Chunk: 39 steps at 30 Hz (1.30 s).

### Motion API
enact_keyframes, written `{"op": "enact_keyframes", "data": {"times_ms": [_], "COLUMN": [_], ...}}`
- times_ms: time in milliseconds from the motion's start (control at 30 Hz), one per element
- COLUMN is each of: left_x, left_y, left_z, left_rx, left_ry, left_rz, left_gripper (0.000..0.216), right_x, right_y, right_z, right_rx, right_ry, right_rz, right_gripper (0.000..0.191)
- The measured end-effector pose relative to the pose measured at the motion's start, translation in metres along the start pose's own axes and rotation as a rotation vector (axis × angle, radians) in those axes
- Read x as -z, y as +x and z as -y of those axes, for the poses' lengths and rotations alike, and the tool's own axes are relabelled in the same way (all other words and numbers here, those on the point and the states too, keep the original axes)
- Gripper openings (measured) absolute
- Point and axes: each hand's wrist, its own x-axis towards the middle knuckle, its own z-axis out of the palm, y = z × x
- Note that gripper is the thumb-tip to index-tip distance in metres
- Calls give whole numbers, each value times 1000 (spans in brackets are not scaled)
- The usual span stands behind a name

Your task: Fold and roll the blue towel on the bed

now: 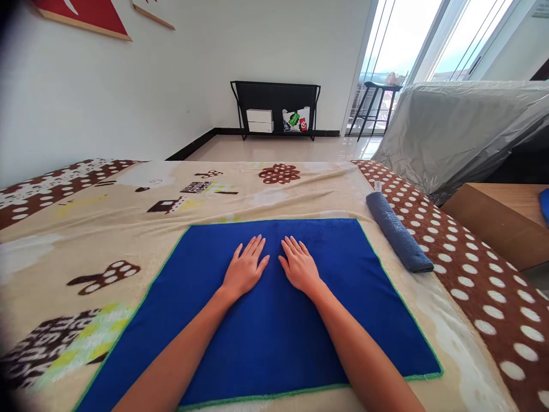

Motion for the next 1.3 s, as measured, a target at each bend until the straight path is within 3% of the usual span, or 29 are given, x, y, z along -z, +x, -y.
{"op": "enact_keyframes", "data": {"times_ms": [67, 233, 300, 367, 500, 633, 733, 800, 900, 1000, 1200, 1300], "left_x": [-4, 0, 0, 2, 17, 24, 11, -3, -19, -22, -7, -6], "left_y": [-17, -71, -83, -89, -76, -27, 19, 40, 52, 44, 9, -4], "left_z": [41, 163, 190, 197, 168, 98, 36, 7, 5, 52, 184, 220], "left_rx": [42, 263, 287, 281, 304, 197, 65, 24, 26, 76, 332, 407], "left_ry": [-3, 38, 59, 83, 175, 172, 113, 79, 43, 26, 45, 52], "left_rz": [-12, -61, -50, -43, -91, -77, -41, -27, -17, -10, -9, -16], "left_gripper": [56, 63, 65, 65, 61, 56, 55, 55, 53, 56, 63, 67], "right_x": [4, 44, 54, 57, 51, 30, 3, -13, -26, -20, 19, 32], "right_y": [-21, -93, -115, -126, -113, -49, 14, 47, 71, 66, 20, -5], "right_z": [-38, -141, -164, -172, -150, -85, -25, 4, 12, -25, -155, -204], "right_rx": [-33, -253, -296, -319, -369, -226, -38, 43, 83, 42, -204, -312], "right_ry": [-34, -138, -162, -181, -229, -190, -113, -69, -26, -15, -87, -128], "right_rz": [8, -43, -50, -59, -144, -133, -63, -36, -12, -1, -7, -20], "right_gripper": [56, 62, 63, 63, 64, 58, 49, 46, 48, 52, 59, 62]}}
